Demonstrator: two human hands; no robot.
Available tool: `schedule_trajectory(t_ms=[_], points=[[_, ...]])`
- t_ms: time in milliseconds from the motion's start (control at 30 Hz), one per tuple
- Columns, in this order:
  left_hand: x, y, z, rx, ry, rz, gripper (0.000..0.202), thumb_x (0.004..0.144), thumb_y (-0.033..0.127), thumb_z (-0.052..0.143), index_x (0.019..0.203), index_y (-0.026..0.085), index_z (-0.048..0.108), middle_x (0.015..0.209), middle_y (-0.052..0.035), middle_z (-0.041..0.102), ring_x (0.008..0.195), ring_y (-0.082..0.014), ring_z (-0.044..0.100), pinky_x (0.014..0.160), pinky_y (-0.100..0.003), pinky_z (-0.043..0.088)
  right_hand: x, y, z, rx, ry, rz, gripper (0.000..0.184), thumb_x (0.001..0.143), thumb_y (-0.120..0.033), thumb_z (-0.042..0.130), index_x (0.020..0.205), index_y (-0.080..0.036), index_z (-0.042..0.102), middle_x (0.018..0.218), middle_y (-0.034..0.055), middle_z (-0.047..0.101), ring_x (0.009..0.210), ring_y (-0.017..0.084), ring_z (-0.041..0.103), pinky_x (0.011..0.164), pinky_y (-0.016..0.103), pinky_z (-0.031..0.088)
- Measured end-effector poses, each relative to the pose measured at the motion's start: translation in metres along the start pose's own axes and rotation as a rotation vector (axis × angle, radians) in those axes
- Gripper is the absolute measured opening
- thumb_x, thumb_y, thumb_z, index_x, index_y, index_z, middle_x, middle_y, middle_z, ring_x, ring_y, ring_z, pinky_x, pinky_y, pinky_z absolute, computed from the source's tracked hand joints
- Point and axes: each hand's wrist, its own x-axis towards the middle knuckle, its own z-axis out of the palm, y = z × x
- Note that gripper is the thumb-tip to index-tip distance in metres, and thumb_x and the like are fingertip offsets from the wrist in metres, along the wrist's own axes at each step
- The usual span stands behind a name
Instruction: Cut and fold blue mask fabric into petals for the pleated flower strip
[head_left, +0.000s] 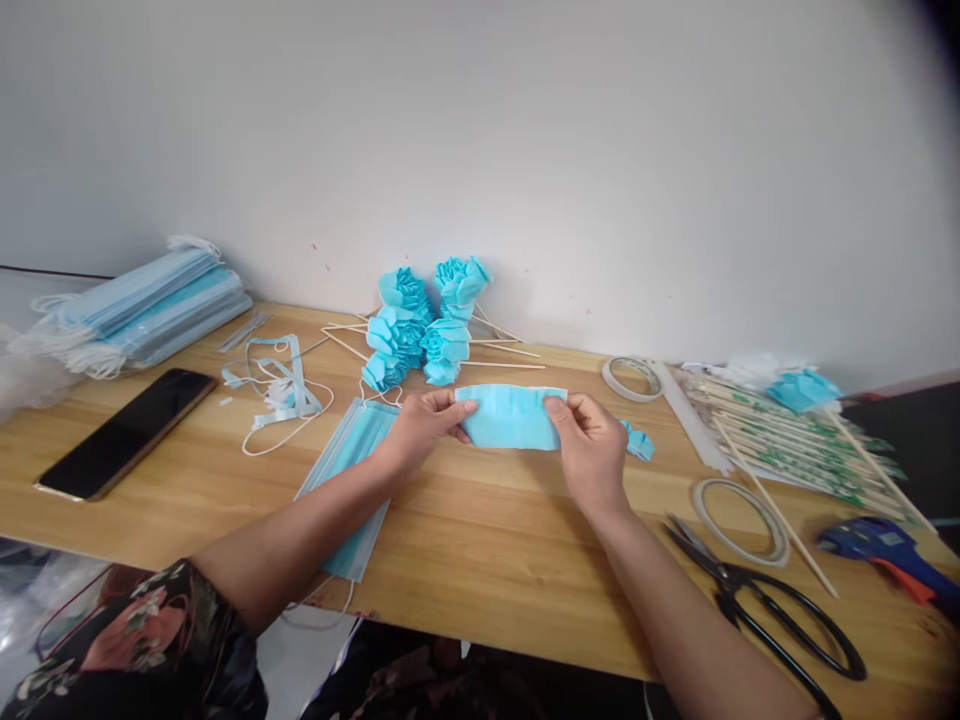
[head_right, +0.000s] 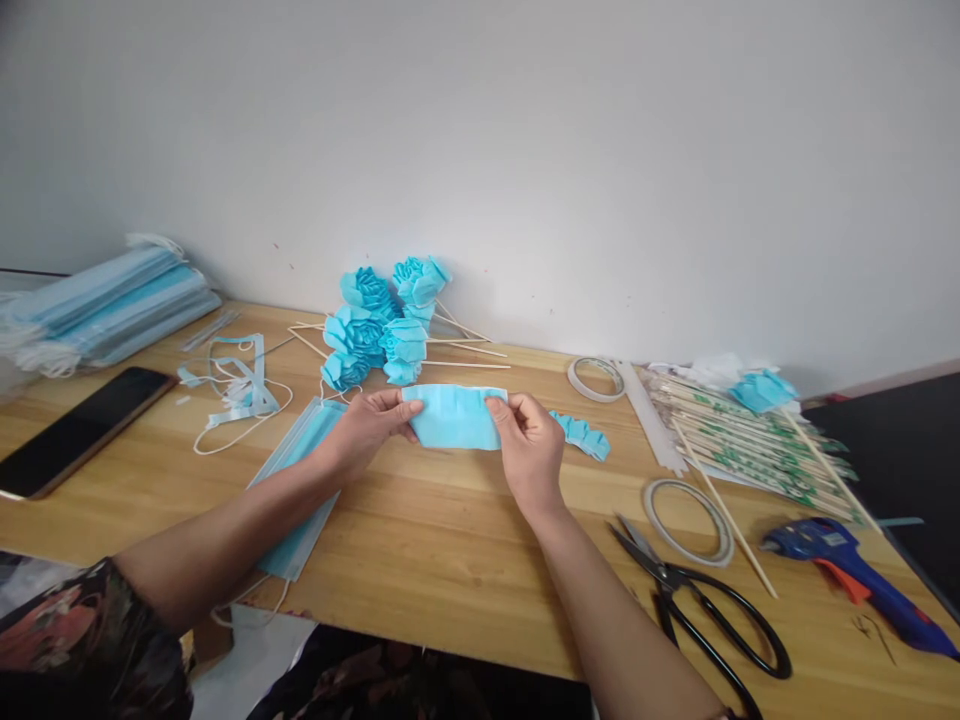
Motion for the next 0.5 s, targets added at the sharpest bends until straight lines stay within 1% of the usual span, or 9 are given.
schedule_trajectory(t_ms=[67,133,200,300,367,433,500], points=[[0.0,-0.0004,-0.0011,0.06,0.017,0.025,0.038,0.068,0.05,0.076,0.063,0.015,0.062,0.055,0.0023,0.059,0.05,-0.0088,0.053,0.056,-0.024,0.042,0.0,-0.001,0.0003,-0.007,0.021,-0.003,0.037,0.086,-0.044,0.06,0.061,-0.02,0.047,0.056,-0.0057,0.034,0.054,0.01,0.028,0.049,0.024,0.026],[0.0003,-0.0012,-0.0022,0.106,0.033,0.047,0.041,0.068,0.052,0.074,0.061,0.015,0.06,0.05,0.0042,0.053,0.045,-0.0072,0.047,0.05,-0.022,0.036,0.0001,-0.0013,0.0007,-0.013,0.033,-0.004,0.037,0.086,-0.045,0.059,0.061,-0.02,0.048,0.056,-0.0055,0.033,0.054,0.01,0.029,0.049,0.024,0.025],[0.0007,-0.002,-0.0029,0.108,0.034,0.052,0.042,0.068,0.054,0.074,0.061,0.015,0.06,0.052,0.0043,0.052,0.043,-0.0062,0.044,0.047,-0.022,0.033,0.0003,-0.0009,0.0008,-0.021,0.043,-0.011,0.037,0.086,-0.045,0.059,0.062,-0.02,0.048,0.056,-0.0054,0.034,0.054,0.01,0.029,0.049,0.024,0.026],[0.0012,-0.0025,-0.0024,0.01,0.003,0.015,0.041,0.065,0.052,0.077,0.062,0.014,0.062,0.059,0.0035,0.056,0.044,-0.0056,0.045,0.046,-0.022,0.036,0.0011,-0.0002,0.0003,-0.036,0.05,-0.032,0.034,0.087,-0.044,0.059,0.064,-0.019,0.051,0.056,-0.0052,0.035,0.054,0.011,0.03,0.049,0.024,0.027],[0.0014,-0.0025,-0.0014,-0.105,-0.02,-0.02,0.037,0.062,0.046,0.081,0.065,0.014,0.063,0.062,0.0036,0.057,0.05,-0.0064,0.05,0.051,-0.023,0.043,0.0016,0.0,-0.0004,-0.048,0.05,-0.047,0.032,0.088,-0.043,0.058,0.067,-0.019,0.052,0.057,-0.0051,0.036,0.055,0.011,0.031,0.05,0.024,0.028],[0.0012,-0.0024,-0.0001,-0.228,-0.037,-0.052,0.034,0.059,0.038,0.085,0.067,0.014,0.063,0.065,0.0036,0.058,0.059,-0.0078,0.055,0.062,-0.025,0.051,0.0018,0.0003,-0.0009,-0.064,0.041,-0.062,0.031,0.089,-0.043,0.056,0.069,-0.02,0.051,0.058,-0.0054,0.036,0.054,0.011,0.031,0.05,0.024,0.028],[0.0007,-0.0021,0.0013,-0.32,-0.052,-0.071,0.032,0.058,0.032,0.087,0.069,0.013,0.063,0.069,0.0032,0.061,0.066,-0.0093,0.06,0.072,-0.029,0.054,0.0016,0.0009,-0.0009,-0.088,0.027,-0.074,0.031,0.091,-0.042,0.052,0.069,-0.021,0.048,0.057,-0.0059,0.035,0.054,0.011,0.031,0.05,0.025,0.027]])
